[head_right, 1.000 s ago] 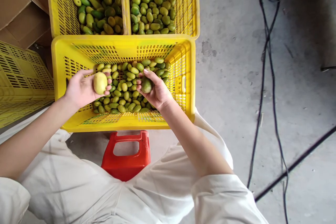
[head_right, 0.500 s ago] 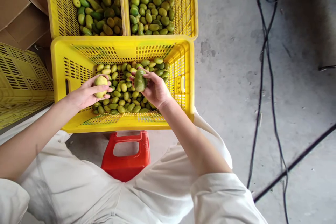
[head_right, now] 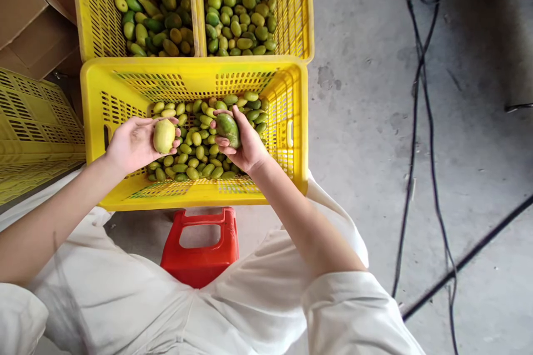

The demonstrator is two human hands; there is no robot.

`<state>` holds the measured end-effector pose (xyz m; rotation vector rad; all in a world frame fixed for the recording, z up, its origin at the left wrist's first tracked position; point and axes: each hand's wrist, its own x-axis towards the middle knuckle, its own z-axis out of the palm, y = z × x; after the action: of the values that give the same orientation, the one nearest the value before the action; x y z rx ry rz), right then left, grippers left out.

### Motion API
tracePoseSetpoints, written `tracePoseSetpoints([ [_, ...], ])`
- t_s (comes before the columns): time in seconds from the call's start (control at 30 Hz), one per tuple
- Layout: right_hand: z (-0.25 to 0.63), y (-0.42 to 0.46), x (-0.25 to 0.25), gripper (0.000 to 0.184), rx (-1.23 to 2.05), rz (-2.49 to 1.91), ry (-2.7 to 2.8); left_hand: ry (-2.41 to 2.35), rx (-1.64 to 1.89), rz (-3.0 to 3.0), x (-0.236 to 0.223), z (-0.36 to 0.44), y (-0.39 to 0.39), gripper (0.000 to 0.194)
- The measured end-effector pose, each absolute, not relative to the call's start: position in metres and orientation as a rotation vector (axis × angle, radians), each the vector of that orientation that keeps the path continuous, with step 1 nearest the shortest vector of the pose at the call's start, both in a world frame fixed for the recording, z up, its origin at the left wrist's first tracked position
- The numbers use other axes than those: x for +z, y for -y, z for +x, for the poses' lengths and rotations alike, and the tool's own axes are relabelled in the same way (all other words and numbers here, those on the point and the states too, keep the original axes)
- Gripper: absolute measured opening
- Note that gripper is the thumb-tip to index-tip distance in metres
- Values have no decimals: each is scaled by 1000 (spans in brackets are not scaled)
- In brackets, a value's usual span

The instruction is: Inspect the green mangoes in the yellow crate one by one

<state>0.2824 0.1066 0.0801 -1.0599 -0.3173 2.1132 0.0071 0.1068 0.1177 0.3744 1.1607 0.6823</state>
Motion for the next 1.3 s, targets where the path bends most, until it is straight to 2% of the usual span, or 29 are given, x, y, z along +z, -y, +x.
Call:
tracePoseSetpoints([
  [0.13,279,-105,84,25,2045,-1059,304,-1169,711,371,115,11,-106,26],
  [0.37,275,-103,84,20,1936,-1096,224,-1190,668,370,108,13,-99,4],
  [0.5,274,-101,85,33,2003,-1062,233,-1166,652,261,109,13,-99,11],
  [0.63,274,-101,88,42,2094,-1061,249,-1140,627,123,114,14,-104,8],
  [0.77,275,-102,86,43,2064,-1122,306,-1147,631,147,117,12,-107,7],
  [0.97,277,-102,81,25,2011,-1113,327,-1169,694,255,113,8,-105,33],
  [1.17,275,-98,80,47,2034,-1100,374,-1138,668,336,110,10,-102,29],
  [1.3,277,-98,80,45,2038,-1106,301,-1139,658,312,114,12,-102,33],
])
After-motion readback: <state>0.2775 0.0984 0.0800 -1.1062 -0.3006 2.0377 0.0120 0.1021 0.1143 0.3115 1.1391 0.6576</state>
